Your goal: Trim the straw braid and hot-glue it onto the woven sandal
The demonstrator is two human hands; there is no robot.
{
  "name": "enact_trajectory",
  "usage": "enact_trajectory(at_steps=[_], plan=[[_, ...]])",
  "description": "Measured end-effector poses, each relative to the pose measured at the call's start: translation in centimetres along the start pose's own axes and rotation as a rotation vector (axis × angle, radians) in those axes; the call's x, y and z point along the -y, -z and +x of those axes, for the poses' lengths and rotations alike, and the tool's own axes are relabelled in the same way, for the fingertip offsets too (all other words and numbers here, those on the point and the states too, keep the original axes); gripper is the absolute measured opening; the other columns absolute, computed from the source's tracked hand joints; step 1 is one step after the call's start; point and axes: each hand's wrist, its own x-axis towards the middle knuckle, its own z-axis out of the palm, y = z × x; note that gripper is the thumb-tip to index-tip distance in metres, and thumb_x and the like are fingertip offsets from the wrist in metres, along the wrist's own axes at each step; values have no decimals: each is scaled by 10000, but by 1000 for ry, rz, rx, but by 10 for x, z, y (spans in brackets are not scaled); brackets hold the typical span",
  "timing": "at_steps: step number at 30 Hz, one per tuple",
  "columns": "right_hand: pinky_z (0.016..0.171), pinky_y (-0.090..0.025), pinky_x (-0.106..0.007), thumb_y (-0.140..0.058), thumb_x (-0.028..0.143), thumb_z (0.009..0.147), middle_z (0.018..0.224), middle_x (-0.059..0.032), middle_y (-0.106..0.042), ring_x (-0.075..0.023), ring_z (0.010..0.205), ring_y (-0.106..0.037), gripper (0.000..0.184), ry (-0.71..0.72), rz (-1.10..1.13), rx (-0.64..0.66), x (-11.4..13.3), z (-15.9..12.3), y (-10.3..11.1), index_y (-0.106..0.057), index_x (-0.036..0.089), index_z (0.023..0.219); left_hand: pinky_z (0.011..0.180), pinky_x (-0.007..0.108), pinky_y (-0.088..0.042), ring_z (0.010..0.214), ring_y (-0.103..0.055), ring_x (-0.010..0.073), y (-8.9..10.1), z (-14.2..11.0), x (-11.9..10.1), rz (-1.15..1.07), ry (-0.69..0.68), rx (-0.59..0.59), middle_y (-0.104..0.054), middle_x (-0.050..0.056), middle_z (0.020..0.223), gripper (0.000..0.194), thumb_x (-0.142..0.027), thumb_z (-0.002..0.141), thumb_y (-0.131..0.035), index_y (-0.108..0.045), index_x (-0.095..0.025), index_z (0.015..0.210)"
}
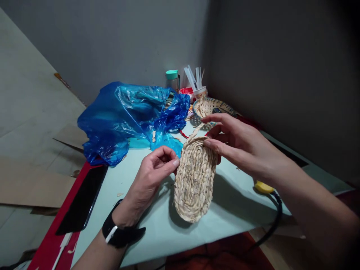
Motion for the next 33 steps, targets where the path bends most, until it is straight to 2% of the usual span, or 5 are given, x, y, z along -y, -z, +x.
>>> enact_trajectory(at_steps=[7, 12, 21, 27, 33], plan=[[528, -547, -296, -654, 369, 988, 907, -3, -655, -156, 620, -639, 389, -13, 130, 63, 6, 11, 3, -538, 294, 1351, 574, 197, -400, 666, -535, 73, 0, -3, -6, -156, 28, 4, -622, -40, 820, 226, -223, 804, -823, -609, -222, 877], [554, -547, -302, -649, 353, 971, 877, -14, -638, -191, 716, -656, 394, -8, 133, 25, 15, 10, 0, -533, 284, 1342, 564, 194, -408, 636, -520, 71, 0, -3, -6, -259, 31, -11, -613, -52, 803, 319, -267, 739, -907, -631, -240, 898], [571, -542, -298, -700, 345, 962, 885, -8, -604, -193, 766, -624, 427, 37, 267, 0, 5, 25, -4, -526, 319, 1351, 835, 306, -516, 925, -718, 210, -9, -4, 2, -444, 133, 41, -754, 46, 944, 254, -301, 913, -721, -710, -204, 1148], [580, -525, -272, -708, 322, 970, 924, -1, -614, -179, 790, -593, 406, 27, 304, 36, -4, 31, -12, -532, 321, 1336, 1043, 431, -491, 1180, -685, 323, -12, -6, 3, -598, 170, 139, -792, 87, 1059, 289, -327, 909, -689, -762, -171, 1142], [678, -520, -275, -690, 430, 984, 948, -12, -625, -163, 853, -600, 352, -35, 359, -4, -9, 30, -24, -580, 233, 1254, 1151, 428, -420, 1336, -588, 310, -18, -6, 8, -515, 128, 7, -756, 67, 1240, 420, -381, 951, -668, -667, -211, 1334]])
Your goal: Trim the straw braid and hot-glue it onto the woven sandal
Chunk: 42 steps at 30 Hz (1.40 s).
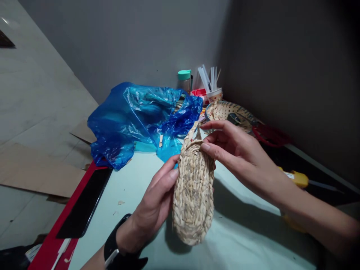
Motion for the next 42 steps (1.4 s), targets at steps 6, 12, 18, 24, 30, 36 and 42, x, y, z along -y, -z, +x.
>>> enact_trajectory(at_steps=[6, 12, 18, 24, 30, 36, 42], plan=[[817, -579, -354, -749, 526, 911, 1053, -63, -697, -236, 991, -675, 436, -105, 65, 2, -1, -2, -6, -632, 226, 1205, 1122, 396, -452, 1304, -618, 251, 2, 4, 6, 108, -60, -77, -719, 37, 1314, 353, -351, 1024, -614, -622, -286, 1372], [945, -590, -483, -735, 614, 884, 1382, -76, -656, -330, 1197, -667, 674, -240, -15, 134, 2, -11, -9, -515, 356, 1466, 1123, 384, -457, 1328, -614, 248, 1, 7, 7, 216, -179, -137, -708, 19, 1331, 346, -385, 969, -711, -603, -311, 1289], [975, -602, -527, -794, 563, 802, 1491, -105, -572, -342, 1205, -660, 1049, -304, -75, 206, 1, -19, -17, -233, 300, 1649, 1095, 393, -499, 1325, -621, 258, 2, 11, 10, 270, -259, -159, -701, 31, 1333, 407, -352, 942, -749, -580, -304, 1310], [879, -646, -469, -746, 416, 860, 1393, -77, -636, -290, 1064, -710, 882, -288, -46, 253, -3, -16, -18, -289, 334, 1610, 1068, 368, -511, 1295, -638, 253, -2, 10, 10, 250, -208, -157, -716, 32, 1293, 306, -261, 925, -758, -637, -267, 1205], [947, -625, -440, -788, 456, 870, 1433, -79, -621, -295, 1195, -676, 931, -329, 89, 249, -3, -15, -13, -249, 326, 1618, 1082, 410, -508, 1303, -626, 278, -1, 10, 5, 169, -148, -197, -755, 26, 1236, 199, -365, 981, -667, -727, -283, 1151], [1066, -537, -489, -799, 471, 852, 1436, -90, -602, -334, 1361, -554, 977, -298, 48, 135, 1, -8, -6, -244, 292, 1636, 1116, 452, -485, 1379, -576, 322, -2, 8, 7, 208, -82, -150, -691, 30, 1421, 341, -478, 980, -652, -734, -327, 1274], [940, -590, -464, -759, 452, 889, 1376, -69, -647, -321, 1174, -669, 959, -238, -45, 124, 1, -8, -8, -192, 313, 1650, 1200, 429, -410, 1431, -545, 305, -8, 4, 13, 170, 9, -58, -695, 36, 1432, 520, -387, 970, -699, -592, -341, 1477]])
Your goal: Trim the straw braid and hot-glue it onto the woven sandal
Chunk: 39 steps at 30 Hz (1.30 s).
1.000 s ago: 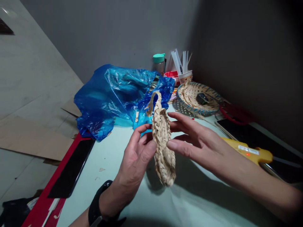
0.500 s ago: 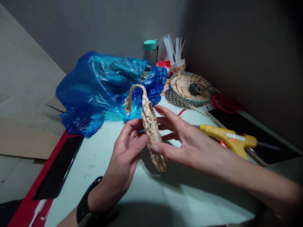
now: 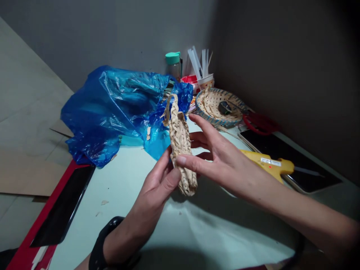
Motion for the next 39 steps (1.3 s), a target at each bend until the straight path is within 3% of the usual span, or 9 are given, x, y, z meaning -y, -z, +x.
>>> enact_trajectory(at_steps=[5, 8, 11, 13, 16, 19, 25, 34, 39], plan=[[939, -584, -445, -732, 476, 913, 1491, -63, -576, -292, 1180, -655, 889, -33, 106, -21, 0, -2, 2, -246, 329, 1642, 1078, 425, -546, 1245, -701, 289, -1, 0, -7, -206, 26, -41, -761, 43, 1320, 374, -308, 1026, -595, -671, -301, 1392], [908, -577, -395, -723, 461, 926, 1487, -103, -579, -259, 1155, -651, 818, -32, 271, -29, 0, -1, 5, -327, 251, 1611, 906, 457, -638, 1054, -784, 333, 3, 3, -13, -317, 41, 27, -796, 105, 1230, 374, -337, 1053, -482, -757, -202, 1269], [845, -571, -359, -752, 406, 916, 1313, -113, -679, -217, 997, -676, 736, -22, 399, 25, 1, 1, 6, -430, 198, 1544, 800, 422, -666, 899, -813, 341, 6, 5, -17, -348, 76, 103, -828, 164, 1077, 439, -348, 1035, -467, -813, -94, 1123], [831, -549, -340, -742, 365, 930, 1170, -78, -717, -189, 914, -658, 551, -8, 447, 100, 2, 2, 5, -569, 195, 1424, 756, 388, -672, 829, -819, 318, 8, 5, -18, -348, 91, 120, -836, 160, 1020, 430, -335, 1024, -482, -820, -81, 1099], [823, -504, -298, -696, 291, 971, 1025, -25, -691, -152, 869, -610, 252, 18, 515, 240, 3, 4, 4, -698, 198, 1206, 697, 356, -671, 771, -818, 291, 9, 5, -19, -339, 89, 140, -835, 150, 1053, 412, -329, 1020, -492, -819, -95, 1112], [780, -476, -283, -699, 275, 979, 926, 7, -639, -139, 835, -587, 131, -5, 540, 267, 2, 3, 5, -708, 200, 1086, 678, 324, -666, 730, -813, 260, 9, 5, -19, -331, 99, 135, -838, 146, 1036, 431, -340, 1032, -473, -822, -96, 1095], [702, -482, -312, -694, 317, 992, 823, 30, -587, -134, 676, -606, 140, -41, 585, 312, 1, -1, 2, -640, 194, 1032, 683, 325, -669, 743, -816, 256, 10, 6, -16, -362, 138, 148, -837, 173, 1001, 581, -319, 1079, -301, -822, -61, 1081], [732, -519, -346, -668, 324, 1002, 762, 46, -574, -171, 668, -667, 198, -73, 602, 337, 7, -3, 0, -521, 226, 913, 666, 309, -659, 708, -807, 248, 14, 8, -13, -344, 172, 149, -840, 164, 954, 423, -319, 1003, -495, -825, -63, 1068], [696, -545, -337, -692, 318, 975, 752, 56, -598, -162, 664, -637, 212, -136, 669, 333, 6, -6, -3, -493, 263, 928, 681, 361, -653, 749, -800, 285, 15, 7, -11, -308, 217, 101, -827, 198, 873, 542, -476, 1007, -499, -818, -42, 1064]])
